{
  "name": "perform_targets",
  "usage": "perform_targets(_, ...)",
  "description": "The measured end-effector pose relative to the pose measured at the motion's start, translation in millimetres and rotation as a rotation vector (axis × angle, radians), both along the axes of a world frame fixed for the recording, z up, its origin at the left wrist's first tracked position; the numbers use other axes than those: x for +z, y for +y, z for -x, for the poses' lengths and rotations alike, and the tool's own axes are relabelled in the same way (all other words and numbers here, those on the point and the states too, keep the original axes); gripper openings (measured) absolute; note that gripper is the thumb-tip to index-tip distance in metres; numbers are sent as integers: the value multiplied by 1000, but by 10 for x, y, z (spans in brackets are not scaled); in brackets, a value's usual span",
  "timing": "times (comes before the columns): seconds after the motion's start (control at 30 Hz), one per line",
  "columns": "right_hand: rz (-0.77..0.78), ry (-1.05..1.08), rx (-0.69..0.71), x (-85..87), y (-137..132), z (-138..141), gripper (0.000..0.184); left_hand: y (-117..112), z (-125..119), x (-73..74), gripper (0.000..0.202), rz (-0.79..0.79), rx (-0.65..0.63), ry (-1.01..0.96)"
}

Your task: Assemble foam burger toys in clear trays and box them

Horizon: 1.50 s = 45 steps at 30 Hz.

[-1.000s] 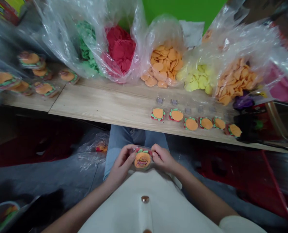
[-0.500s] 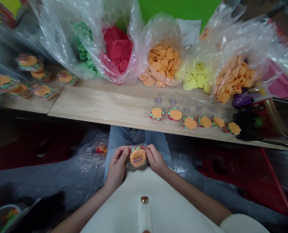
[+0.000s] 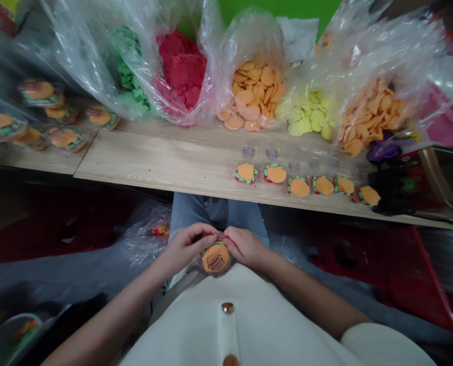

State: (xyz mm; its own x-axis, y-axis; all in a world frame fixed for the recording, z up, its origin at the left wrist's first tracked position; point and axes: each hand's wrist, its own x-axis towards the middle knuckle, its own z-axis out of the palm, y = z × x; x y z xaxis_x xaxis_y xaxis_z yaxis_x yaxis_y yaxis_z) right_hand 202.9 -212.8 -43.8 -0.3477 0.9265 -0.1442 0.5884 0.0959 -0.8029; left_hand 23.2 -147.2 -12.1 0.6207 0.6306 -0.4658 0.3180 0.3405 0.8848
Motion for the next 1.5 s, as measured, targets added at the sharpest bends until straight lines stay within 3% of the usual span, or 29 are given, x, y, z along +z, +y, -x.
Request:
perform_targets(0.13,92,75,-84,-20,-114,3,16,-79,12,-19,19,-44,57,51)
perform_targets(0.27,187,136,-107,-59,-280,15,11,-236,93,-56,17,-13,284,39)
perform_targets(0.43,92,188,-166,-117,-242,123,1,-392,121,-130,18,59,552,-49)
perform_targets(0.57,-18,125,-230,-105,-140,142,3,-441,85,-143,17,13,665,-103)
perform_targets(0.63,-39,113,-196,-77,-135,123,5,-411,106,-104,16,6,591,-93)
perform_targets(0.7,-56,109,-124,-38,-148,113,6,-339,161,-37,16,-25,388,-54)
perform_targets(0.8,-98,71,6,28,-150,147,3,-202,267,61,17,-199,37,41)
perform_targets(0.87,-127,26,52,62,-135,191,2,-141,324,92,17,-309,-88,90)
perform_targets(1.0,-141,-29,105,75,-128,257,1,-139,377,68,19,-356,-156,106)
perform_targets(1.3,-84,-6,177,34,-157,248,8,-179,357,86,25,-287,-269,171)
perform_targets(1.5,-108,-24,167,63,-57,245,4,-45,376,145,19,-394,-332,103)
